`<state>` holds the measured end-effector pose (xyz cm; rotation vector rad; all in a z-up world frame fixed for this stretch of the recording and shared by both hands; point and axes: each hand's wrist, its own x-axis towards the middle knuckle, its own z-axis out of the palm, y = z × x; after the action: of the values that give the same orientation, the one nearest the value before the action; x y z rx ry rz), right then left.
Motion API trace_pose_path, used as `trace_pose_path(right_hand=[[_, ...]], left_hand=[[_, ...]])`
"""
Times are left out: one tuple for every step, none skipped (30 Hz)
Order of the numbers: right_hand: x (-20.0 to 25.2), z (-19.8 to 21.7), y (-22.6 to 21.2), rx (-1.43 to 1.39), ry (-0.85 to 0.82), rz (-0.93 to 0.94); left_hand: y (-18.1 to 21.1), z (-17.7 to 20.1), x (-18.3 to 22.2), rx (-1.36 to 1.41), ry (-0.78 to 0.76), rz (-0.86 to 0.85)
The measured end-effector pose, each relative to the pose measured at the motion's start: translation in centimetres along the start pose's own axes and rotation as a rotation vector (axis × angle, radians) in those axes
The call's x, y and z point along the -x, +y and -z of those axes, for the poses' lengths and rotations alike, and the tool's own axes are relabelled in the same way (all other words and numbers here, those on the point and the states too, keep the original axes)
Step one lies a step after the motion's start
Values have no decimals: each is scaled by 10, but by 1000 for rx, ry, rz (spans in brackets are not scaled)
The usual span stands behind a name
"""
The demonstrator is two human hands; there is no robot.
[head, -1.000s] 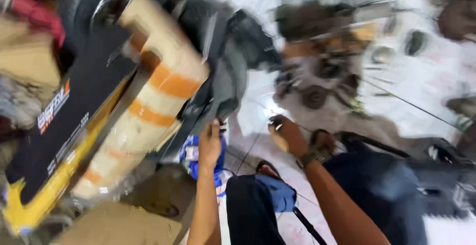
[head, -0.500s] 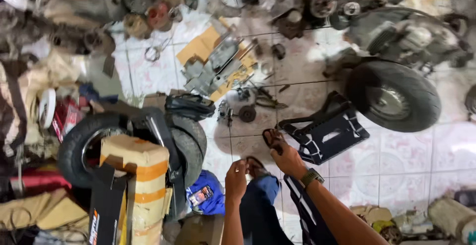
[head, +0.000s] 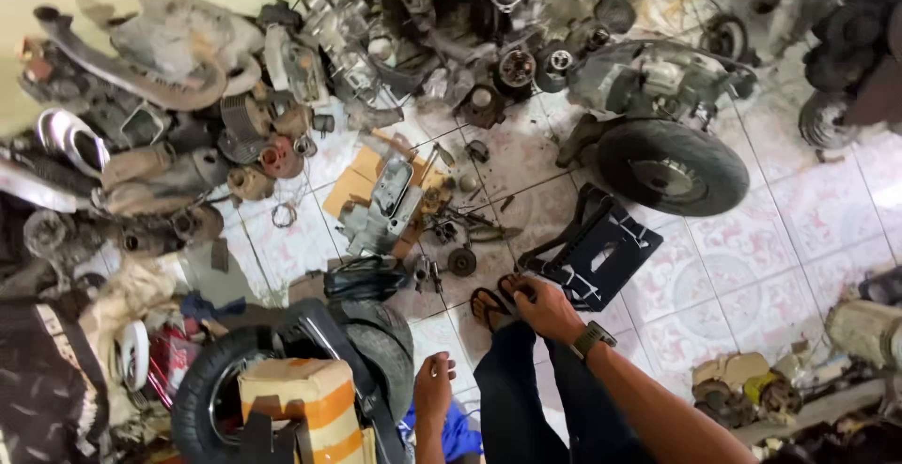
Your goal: The person unboxes various motorcycle parts, including a tire and a packaged component, and then proceeds to disassemble a small engine on the floor by removing individual parts by hand and placing them on the ground.
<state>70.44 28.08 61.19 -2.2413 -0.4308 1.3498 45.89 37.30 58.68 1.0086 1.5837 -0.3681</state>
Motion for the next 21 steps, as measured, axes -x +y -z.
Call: trace_pose_path(right_hand=[[3,1,-2,9,24,6],[6,3,-4,18,49,12],[12,6,-8,4,70,7],[17,9,-11,-50,67,3],[22,11,-15,-101,58,3],[20,15,-17,-111,74,3],[25,14,-17,-102,82,4],[29,13,-17,-93,89,4],[33,14,-19,-105,98,-3],[37,15,-20,-104,89,-1],[41,18,-22,-99,82,1],[45,18,-22,-109,92,-6],[49,17,-22,-117,113,6],[53,16,-22,-125,133,18],[58,18,-23,-132,141,12],[64,20,-25,-138,138,-3],[66,22,-28,-142,137,-15],[67,21,-28,-147,146,-17],[70,19,-27,-149,144,-22],[72,17,-26,-152,141,-27],[74,17,-27,-154,147,-30]], left_hand=[[-5,6,-1,-31,7,-19],[-9,12,-2,-62,13,-37],[-2,15,2,-80,3,-54],[4,19,6,-88,28,-27],[9,23,11,-91,57,2],[29,24,19,-103,52,-12],[43,29,31,-151,22,1],[55,33,42,-199,-7,16],[47,35,32,-214,-11,12],[39,38,23,-212,-11,-61],[31,38,13,-206,-15,-134],[34,39,12,-220,-22,-139],[36,40,12,-221,-23,-157],[38,41,11,-222,-25,-176],[46,40,22,-232,-30,-179],[54,39,32,-243,-41,-186],[63,38,40,-251,-51,-196],[63,38,39,-258,-56,-202],[60,39,40,-270,-56,-204],[58,40,40,-283,-57,-206],[52,38,33,-287,-61,-209]])
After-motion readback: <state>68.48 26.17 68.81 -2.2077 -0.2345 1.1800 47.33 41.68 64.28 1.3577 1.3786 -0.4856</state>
